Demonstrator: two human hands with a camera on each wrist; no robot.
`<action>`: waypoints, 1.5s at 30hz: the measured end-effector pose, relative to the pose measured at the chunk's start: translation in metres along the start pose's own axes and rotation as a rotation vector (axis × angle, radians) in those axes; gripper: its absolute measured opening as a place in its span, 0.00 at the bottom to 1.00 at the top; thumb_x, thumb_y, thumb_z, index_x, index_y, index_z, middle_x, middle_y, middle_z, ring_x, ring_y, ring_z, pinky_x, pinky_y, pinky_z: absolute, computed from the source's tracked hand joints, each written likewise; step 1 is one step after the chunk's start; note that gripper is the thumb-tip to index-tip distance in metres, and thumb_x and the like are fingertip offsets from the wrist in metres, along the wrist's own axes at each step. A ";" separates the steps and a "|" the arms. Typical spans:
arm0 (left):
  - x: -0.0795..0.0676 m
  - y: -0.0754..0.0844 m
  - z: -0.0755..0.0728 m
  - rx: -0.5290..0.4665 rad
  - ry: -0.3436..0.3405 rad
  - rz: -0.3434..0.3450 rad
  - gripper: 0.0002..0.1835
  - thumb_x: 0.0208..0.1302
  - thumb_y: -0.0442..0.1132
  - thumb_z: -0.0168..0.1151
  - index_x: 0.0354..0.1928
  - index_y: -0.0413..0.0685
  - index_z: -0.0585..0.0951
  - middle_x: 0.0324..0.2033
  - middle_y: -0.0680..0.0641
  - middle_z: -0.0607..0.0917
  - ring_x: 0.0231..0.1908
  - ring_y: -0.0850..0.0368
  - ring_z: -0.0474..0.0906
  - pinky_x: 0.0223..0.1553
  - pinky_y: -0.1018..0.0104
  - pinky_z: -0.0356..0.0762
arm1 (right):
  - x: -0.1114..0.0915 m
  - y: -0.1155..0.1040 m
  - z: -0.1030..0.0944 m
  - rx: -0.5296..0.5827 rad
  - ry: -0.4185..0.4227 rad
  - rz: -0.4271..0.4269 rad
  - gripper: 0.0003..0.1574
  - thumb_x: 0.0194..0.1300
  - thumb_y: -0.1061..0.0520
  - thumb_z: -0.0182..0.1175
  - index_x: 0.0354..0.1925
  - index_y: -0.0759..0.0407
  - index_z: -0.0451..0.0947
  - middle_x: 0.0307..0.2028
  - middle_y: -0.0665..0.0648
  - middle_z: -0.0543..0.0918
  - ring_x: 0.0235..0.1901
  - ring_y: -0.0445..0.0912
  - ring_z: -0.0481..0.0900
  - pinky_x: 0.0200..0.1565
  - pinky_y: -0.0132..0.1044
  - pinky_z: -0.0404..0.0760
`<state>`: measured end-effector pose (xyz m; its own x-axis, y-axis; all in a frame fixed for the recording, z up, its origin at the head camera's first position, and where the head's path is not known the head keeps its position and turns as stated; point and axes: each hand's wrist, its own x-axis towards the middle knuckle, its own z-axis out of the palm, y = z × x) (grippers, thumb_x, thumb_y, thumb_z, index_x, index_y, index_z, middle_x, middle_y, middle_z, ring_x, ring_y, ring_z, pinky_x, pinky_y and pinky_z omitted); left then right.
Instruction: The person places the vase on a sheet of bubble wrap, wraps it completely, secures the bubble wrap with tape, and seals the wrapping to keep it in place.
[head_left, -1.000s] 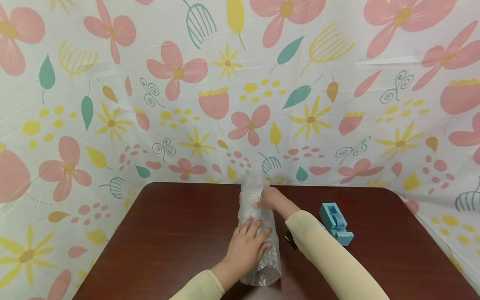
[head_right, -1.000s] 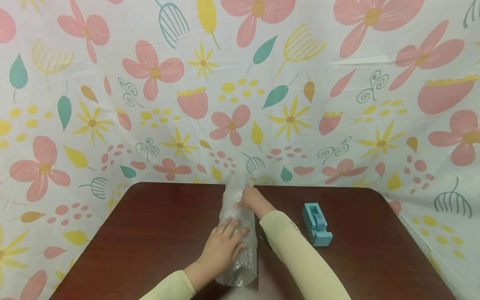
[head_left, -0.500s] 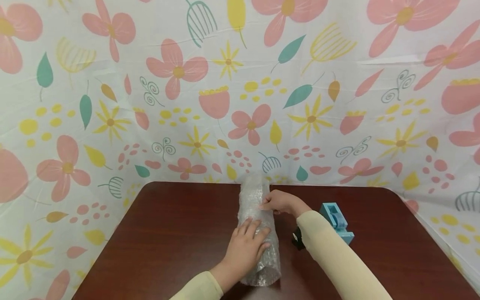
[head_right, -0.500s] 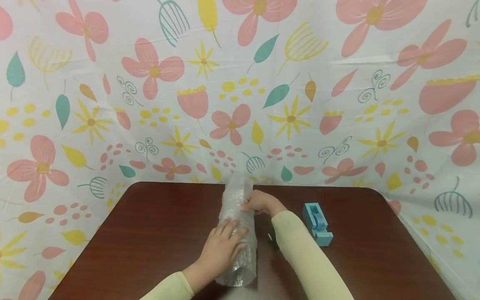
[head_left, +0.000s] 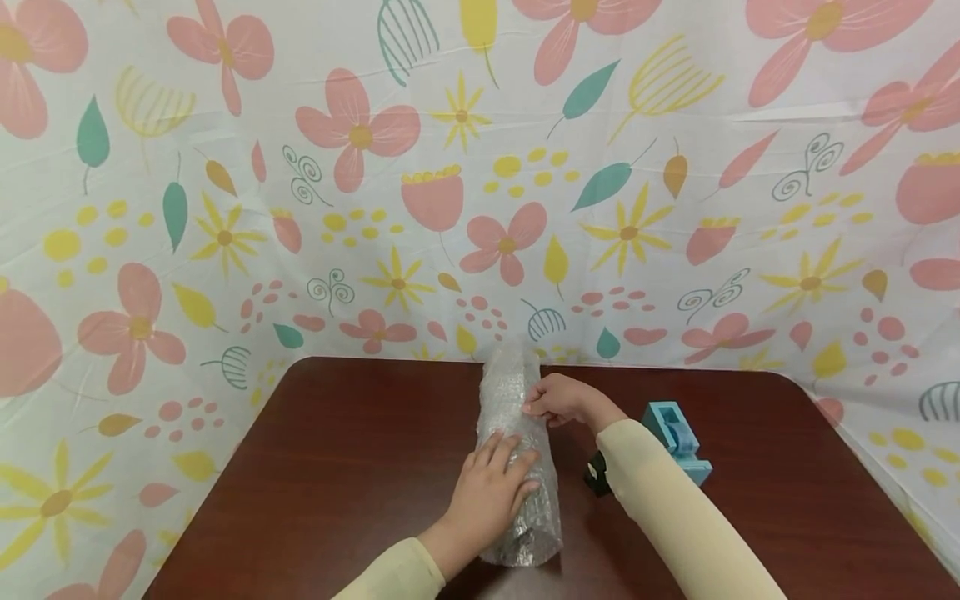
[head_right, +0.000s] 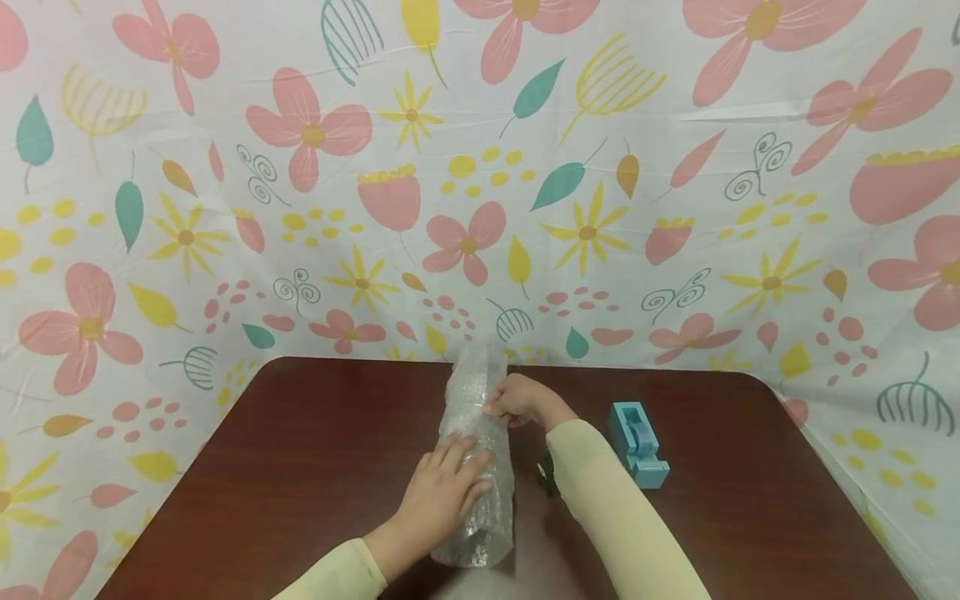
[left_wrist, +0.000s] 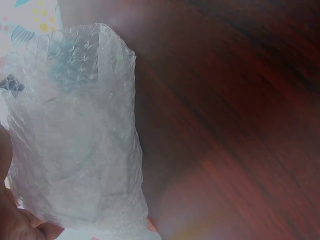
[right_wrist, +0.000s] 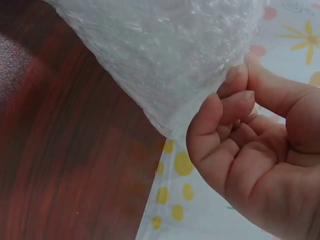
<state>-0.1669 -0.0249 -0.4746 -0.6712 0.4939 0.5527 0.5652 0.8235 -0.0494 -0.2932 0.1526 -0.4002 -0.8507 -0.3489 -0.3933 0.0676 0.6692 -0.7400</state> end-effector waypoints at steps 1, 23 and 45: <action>0.000 0.000 0.000 0.001 0.001 -0.004 0.19 0.71 0.57 0.58 0.59 0.62 0.77 0.61 0.47 0.81 0.62 0.44 0.81 0.51 0.53 0.84 | -0.001 0.001 0.002 0.002 0.021 0.001 0.11 0.73 0.59 0.61 0.33 0.62 0.82 0.21 0.49 0.71 0.26 0.43 0.69 0.40 0.39 0.81; -0.008 0.002 0.000 -0.057 -0.037 0.003 0.19 0.73 0.55 0.55 0.60 0.58 0.78 0.60 0.45 0.80 0.61 0.42 0.81 0.47 0.54 0.84 | -0.004 0.043 0.043 0.442 0.131 -0.030 0.13 0.76 0.57 0.56 0.47 0.67 0.79 0.29 0.49 0.74 0.29 0.43 0.69 0.38 0.38 0.75; -0.001 -0.006 -0.004 -0.061 -0.024 0.031 0.20 0.71 0.56 0.57 0.60 0.59 0.78 0.61 0.44 0.81 0.63 0.41 0.81 0.48 0.53 0.85 | -0.003 0.018 0.016 0.203 0.176 0.076 0.17 0.67 0.55 0.69 0.22 0.58 0.82 0.17 0.47 0.73 0.18 0.41 0.65 0.25 0.32 0.69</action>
<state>-0.1678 -0.0315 -0.4715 -0.6635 0.5262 0.5319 0.6138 0.7893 -0.0153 -0.2809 0.1553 -0.4204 -0.9153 -0.1719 -0.3643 0.2227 0.5376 -0.8133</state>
